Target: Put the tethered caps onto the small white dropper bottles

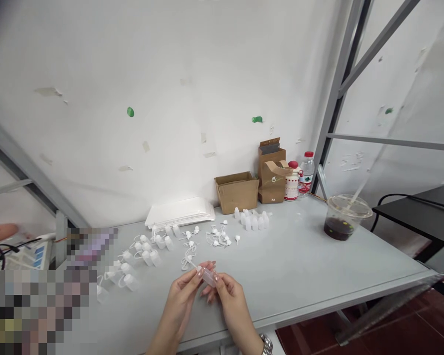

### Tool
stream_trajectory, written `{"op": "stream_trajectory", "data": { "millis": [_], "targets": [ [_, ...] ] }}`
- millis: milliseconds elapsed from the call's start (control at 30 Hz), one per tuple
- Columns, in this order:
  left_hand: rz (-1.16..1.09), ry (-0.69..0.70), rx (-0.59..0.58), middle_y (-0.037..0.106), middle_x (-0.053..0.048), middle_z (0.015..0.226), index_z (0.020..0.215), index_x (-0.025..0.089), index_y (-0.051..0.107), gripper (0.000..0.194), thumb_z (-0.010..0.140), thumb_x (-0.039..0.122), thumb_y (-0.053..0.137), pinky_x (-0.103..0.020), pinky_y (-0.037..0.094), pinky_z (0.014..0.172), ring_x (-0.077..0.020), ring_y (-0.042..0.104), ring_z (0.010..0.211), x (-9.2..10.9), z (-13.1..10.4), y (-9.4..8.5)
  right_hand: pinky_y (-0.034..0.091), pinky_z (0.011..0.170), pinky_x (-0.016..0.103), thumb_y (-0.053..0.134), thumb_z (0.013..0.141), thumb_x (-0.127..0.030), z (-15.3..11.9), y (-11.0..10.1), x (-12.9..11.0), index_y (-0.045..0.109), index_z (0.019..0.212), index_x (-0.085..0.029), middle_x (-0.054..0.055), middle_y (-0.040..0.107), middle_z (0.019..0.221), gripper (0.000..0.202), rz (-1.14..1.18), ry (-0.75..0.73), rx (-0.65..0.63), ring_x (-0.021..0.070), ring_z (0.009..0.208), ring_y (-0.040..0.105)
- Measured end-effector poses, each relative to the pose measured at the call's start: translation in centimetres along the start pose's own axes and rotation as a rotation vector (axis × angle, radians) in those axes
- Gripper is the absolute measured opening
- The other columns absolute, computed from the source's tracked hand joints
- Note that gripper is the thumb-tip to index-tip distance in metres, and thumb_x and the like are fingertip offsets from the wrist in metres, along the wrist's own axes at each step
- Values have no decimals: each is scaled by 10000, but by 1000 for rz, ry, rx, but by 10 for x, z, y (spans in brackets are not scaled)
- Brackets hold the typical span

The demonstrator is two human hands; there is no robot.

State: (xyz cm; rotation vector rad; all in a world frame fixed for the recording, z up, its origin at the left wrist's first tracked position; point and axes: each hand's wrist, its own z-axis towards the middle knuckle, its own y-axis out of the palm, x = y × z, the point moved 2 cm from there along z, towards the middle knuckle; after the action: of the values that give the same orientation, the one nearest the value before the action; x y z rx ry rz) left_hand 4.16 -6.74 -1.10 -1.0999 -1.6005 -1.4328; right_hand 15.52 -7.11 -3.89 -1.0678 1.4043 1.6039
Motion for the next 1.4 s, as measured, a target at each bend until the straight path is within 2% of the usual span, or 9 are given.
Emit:
{"op": "stream_trajectory", "data": {
  "millis": [100,200,300,467,700,1033,1133,1267,1400],
  "targets": [
    [45,8,60,694,-143,978,866,120,713,333,630,354,700,-394,369,950,-292,562,1042,0,0,-4,421,601,255,633,724,-435,-2,3,-1,641,823,-153,26,636,684,299,-52,-12,10,144,609,536],
    [2,-29,43,689,-155,987,858,117,715,336,629,364,701,-371,422,876,-288,581,1002,0,-3,1,410,568,237,678,688,-410,-2,4,0,639,785,-148,9,616,640,282,-66,4,-2,128,579,526],
    [-34,-76,8,679,-162,1008,868,125,714,348,627,376,701,-356,455,806,-278,599,951,-1,-5,8,386,508,225,639,718,-442,-1,4,1,619,719,-141,2,604,566,302,-30,21,-35,109,500,504],
    [17,-48,29,705,-139,942,863,134,718,352,594,361,729,-346,418,880,-267,587,987,0,-4,10,340,464,207,554,777,-481,-1,1,4,583,683,-140,5,604,505,355,48,52,-118,89,439,480],
    [-28,-59,47,707,-158,888,882,115,707,421,624,446,681,-332,478,740,-259,626,868,-2,-2,9,351,488,215,593,743,-485,-2,1,3,585,698,-139,7,608,550,350,-31,18,-92,94,472,484],
    [-127,-53,-29,701,-122,947,875,155,711,294,645,338,702,-305,438,820,-229,597,933,-7,-7,14,335,464,224,545,769,-505,1,0,5,570,641,-148,-2,579,488,381,68,20,-65,96,432,449],
    [-115,-42,-25,690,-127,991,972,179,682,404,595,310,746,-266,464,717,-215,605,888,-12,-6,14,354,490,235,491,808,-500,2,0,8,552,595,-157,-1,566,483,409,84,-7,-80,109,458,469],
    [-113,-74,1,685,-157,976,1048,165,645,488,653,451,661,-234,426,457,-172,610,633,-13,-4,14,346,474,234,483,804,-517,1,1,7,555,631,-158,-7,555,480,406,60,-1,-84,114,453,469],
    [-77,-18,21,704,-143,885,910,128,699,386,669,427,655,-262,477,595,-212,625,768,-11,-1,12,344,467,234,486,789,-540,0,-1,5,557,649,-156,-7,550,478,416,33,12,-68,118,452,466]
  ]
}}
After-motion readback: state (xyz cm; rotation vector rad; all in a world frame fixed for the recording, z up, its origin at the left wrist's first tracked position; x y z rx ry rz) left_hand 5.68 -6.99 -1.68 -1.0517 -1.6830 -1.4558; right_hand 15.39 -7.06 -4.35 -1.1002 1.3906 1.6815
